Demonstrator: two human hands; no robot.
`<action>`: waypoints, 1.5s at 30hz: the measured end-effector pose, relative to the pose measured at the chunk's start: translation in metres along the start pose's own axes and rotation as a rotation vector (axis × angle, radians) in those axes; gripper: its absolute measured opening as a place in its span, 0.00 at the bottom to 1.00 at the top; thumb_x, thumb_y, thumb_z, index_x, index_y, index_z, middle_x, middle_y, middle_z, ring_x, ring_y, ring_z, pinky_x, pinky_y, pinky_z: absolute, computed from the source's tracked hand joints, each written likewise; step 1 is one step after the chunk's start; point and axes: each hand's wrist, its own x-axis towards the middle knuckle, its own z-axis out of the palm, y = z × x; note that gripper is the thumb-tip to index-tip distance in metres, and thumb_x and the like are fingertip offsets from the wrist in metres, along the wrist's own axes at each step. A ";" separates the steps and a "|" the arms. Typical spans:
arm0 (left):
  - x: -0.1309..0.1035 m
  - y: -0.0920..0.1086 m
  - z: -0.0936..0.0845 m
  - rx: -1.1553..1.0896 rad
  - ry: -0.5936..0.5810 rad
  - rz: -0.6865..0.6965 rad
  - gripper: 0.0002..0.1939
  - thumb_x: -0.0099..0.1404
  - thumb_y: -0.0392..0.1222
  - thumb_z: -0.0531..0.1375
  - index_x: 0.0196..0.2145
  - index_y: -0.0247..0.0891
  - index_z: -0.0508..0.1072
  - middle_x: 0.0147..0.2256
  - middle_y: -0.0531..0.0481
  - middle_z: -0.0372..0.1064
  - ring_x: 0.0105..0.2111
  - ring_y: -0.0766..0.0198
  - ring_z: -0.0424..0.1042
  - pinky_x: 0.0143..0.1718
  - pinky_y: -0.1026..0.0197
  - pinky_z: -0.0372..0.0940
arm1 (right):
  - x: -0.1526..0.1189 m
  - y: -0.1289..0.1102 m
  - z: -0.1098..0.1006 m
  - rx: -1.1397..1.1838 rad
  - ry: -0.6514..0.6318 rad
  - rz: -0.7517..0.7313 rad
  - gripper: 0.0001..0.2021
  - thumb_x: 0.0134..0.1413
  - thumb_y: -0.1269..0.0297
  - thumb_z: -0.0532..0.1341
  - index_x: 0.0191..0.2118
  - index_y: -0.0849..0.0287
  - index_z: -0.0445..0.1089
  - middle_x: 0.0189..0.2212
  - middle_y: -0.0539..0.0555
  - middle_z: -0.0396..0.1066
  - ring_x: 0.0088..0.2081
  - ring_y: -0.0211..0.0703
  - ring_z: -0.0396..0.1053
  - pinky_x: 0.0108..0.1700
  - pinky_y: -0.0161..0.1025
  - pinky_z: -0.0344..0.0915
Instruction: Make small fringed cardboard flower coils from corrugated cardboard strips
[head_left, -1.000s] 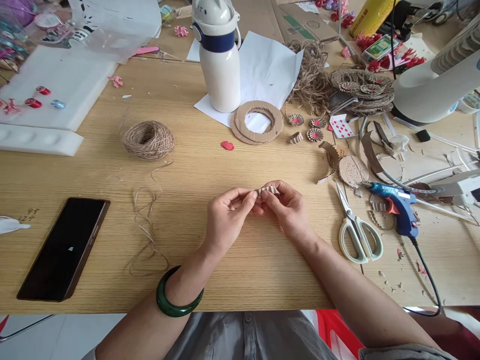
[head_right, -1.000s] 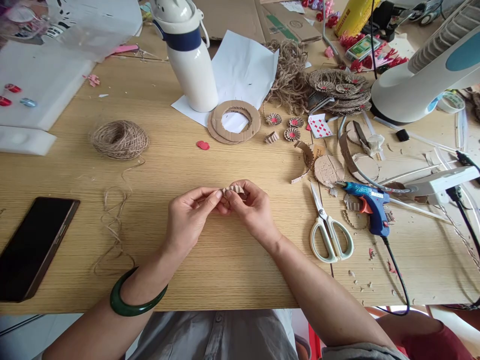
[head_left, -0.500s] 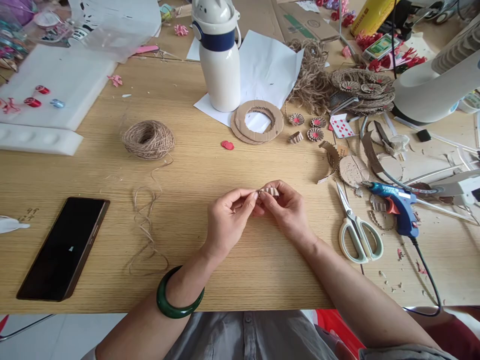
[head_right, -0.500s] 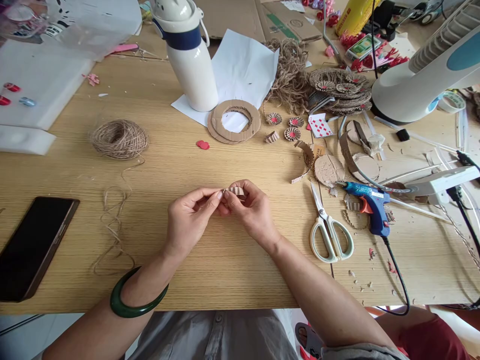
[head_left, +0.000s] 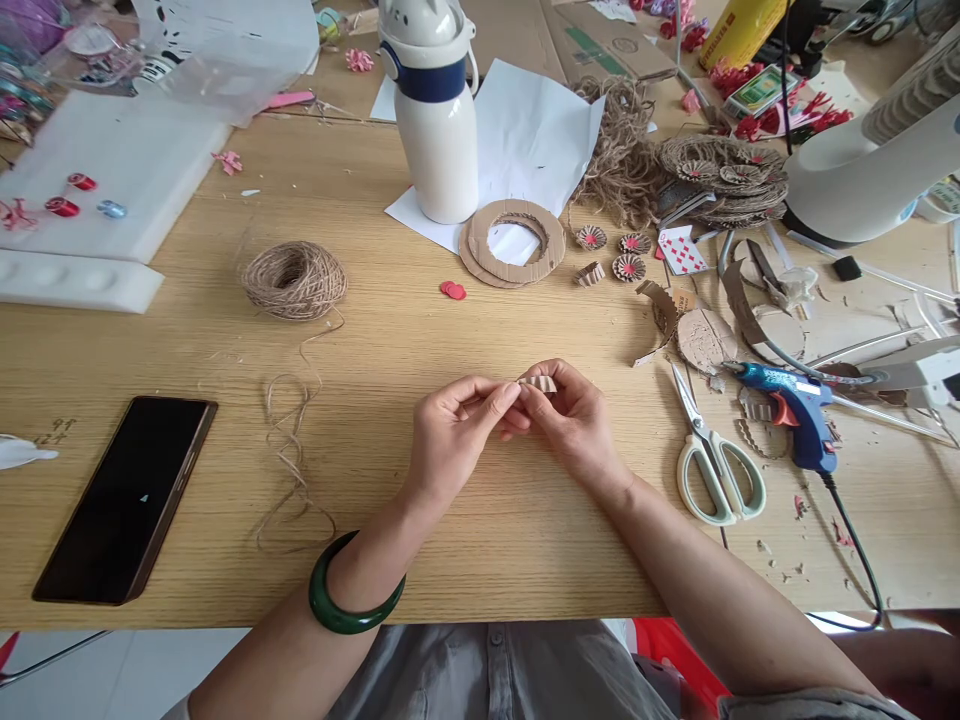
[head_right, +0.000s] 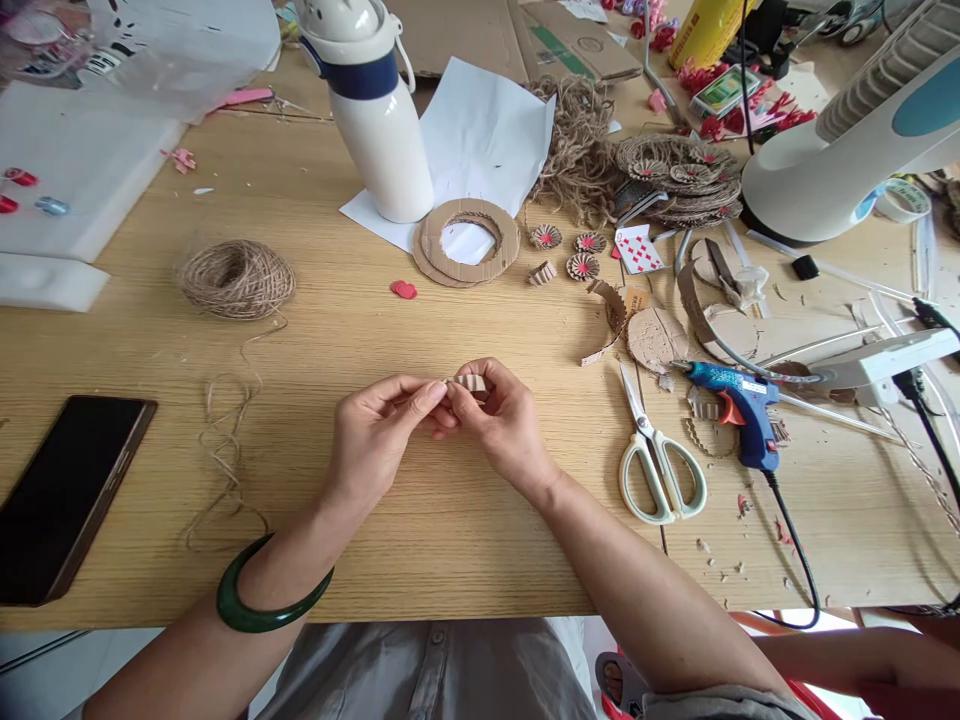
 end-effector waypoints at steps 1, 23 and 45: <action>0.000 0.000 0.000 -0.011 0.002 -0.003 0.10 0.63 0.47 0.65 0.31 0.36 0.78 0.24 0.50 0.76 0.24 0.64 0.75 0.25 0.65 0.69 | 0.000 -0.001 0.000 0.003 -0.003 0.010 0.17 0.49 0.50 0.70 0.32 0.56 0.66 0.25 0.46 0.65 0.26 0.35 0.64 0.26 0.34 0.67; 0.003 0.002 -0.002 -0.056 -0.042 0.000 0.07 0.62 0.42 0.65 0.31 0.35 0.78 0.27 0.51 0.77 0.24 0.67 0.75 0.31 0.64 0.71 | 0.000 -0.006 0.002 0.113 0.007 0.019 0.15 0.51 0.52 0.69 0.31 0.57 0.68 0.23 0.46 0.68 0.25 0.35 0.67 0.29 0.35 0.68; 0.001 0.003 -0.001 0.173 0.001 0.176 0.05 0.64 0.38 0.64 0.34 0.34 0.79 0.26 0.51 0.79 0.25 0.67 0.77 0.30 0.68 0.72 | 0.001 0.002 -0.002 -0.015 0.035 -0.019 0.16 0.51 0.51 0.69 0.31 0.58 0.67 0.25 0.47 0.68 0.26 0.34 0.66 0.29 0.32 0.67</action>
